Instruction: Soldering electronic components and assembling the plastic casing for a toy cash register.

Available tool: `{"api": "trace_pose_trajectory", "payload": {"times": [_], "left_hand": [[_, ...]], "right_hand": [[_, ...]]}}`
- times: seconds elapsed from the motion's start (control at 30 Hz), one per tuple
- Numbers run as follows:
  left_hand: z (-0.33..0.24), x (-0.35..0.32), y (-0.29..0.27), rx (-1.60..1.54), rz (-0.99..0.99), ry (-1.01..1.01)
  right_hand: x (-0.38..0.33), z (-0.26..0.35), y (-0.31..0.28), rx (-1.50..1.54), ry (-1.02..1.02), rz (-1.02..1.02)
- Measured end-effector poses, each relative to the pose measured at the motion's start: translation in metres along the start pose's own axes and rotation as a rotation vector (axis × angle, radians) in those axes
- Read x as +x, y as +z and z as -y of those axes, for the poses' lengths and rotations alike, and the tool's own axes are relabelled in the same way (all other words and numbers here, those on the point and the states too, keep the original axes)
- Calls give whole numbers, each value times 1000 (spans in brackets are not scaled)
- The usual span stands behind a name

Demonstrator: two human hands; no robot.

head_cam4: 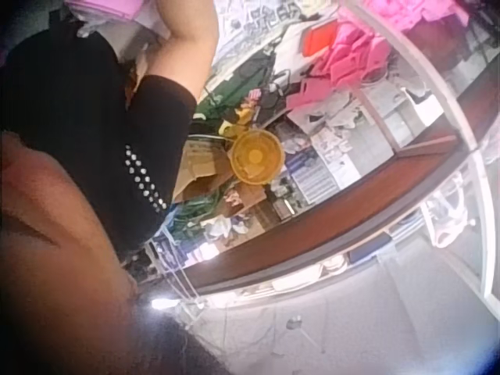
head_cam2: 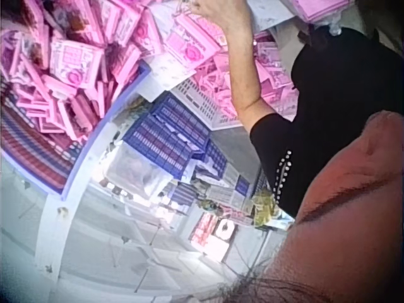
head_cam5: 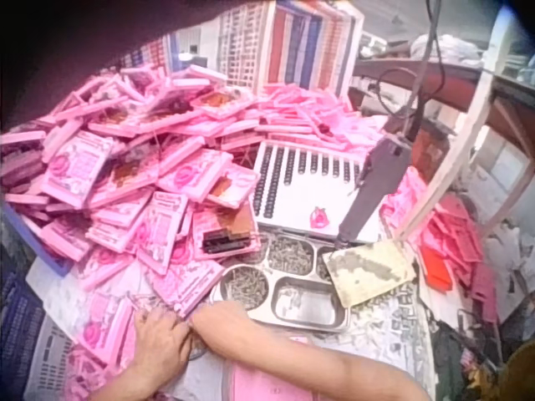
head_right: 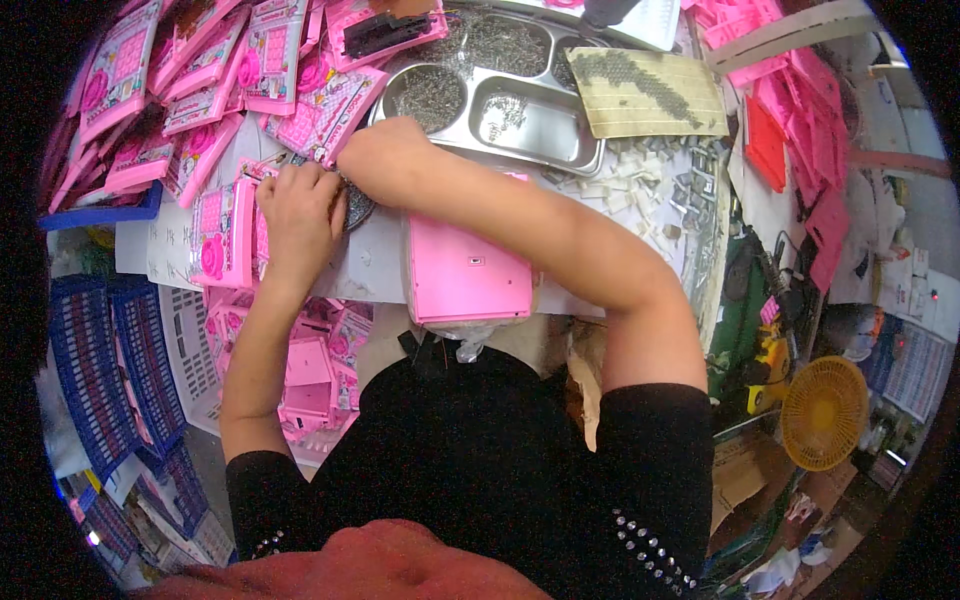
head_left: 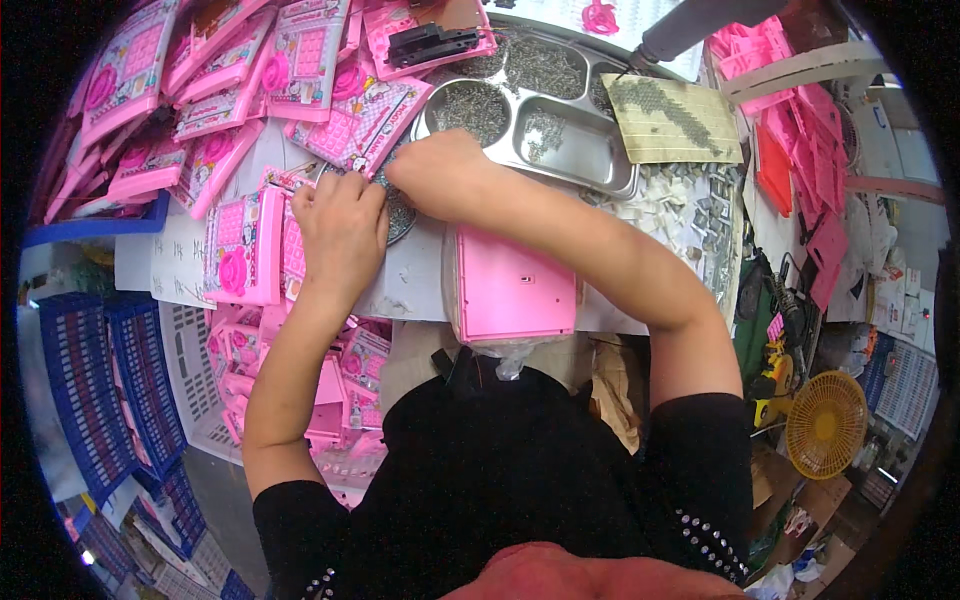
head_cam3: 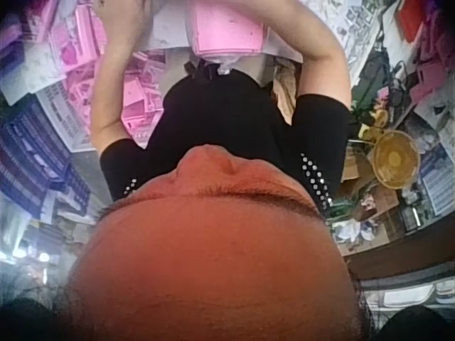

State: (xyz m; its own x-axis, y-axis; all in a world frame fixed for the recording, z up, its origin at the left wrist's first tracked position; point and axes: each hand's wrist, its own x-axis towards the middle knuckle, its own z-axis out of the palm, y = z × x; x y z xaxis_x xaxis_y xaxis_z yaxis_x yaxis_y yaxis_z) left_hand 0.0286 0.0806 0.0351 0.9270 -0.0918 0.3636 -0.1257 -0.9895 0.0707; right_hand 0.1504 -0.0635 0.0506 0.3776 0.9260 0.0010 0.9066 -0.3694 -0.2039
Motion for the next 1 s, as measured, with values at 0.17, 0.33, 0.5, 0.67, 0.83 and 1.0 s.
{"api": "trace_pose_trajectory", "payload": {"times": [0.17,0.33,0.5,0.67,0.83,1.0], "left_hand": [[7,-5,-1,2,-82,-65],[15,-7,-1,10,-50,-100],[12,-6,-8,-57,-19,-122],[-2,-10,-10,-544,-15,-202],[-51,-5,-5,-940,93,-240],[-53,2,13,-824,29,-38]], "right_hand": [[17,3,0,-19,-45,109],[19,-3,9,-4,-51,61],[16,-4,5,16,-7,55],[-11,-19,-19,188,78,-189],[-115,-41,-35,627,379,-420],[-174,-50,-10,793,595,-464]]}}
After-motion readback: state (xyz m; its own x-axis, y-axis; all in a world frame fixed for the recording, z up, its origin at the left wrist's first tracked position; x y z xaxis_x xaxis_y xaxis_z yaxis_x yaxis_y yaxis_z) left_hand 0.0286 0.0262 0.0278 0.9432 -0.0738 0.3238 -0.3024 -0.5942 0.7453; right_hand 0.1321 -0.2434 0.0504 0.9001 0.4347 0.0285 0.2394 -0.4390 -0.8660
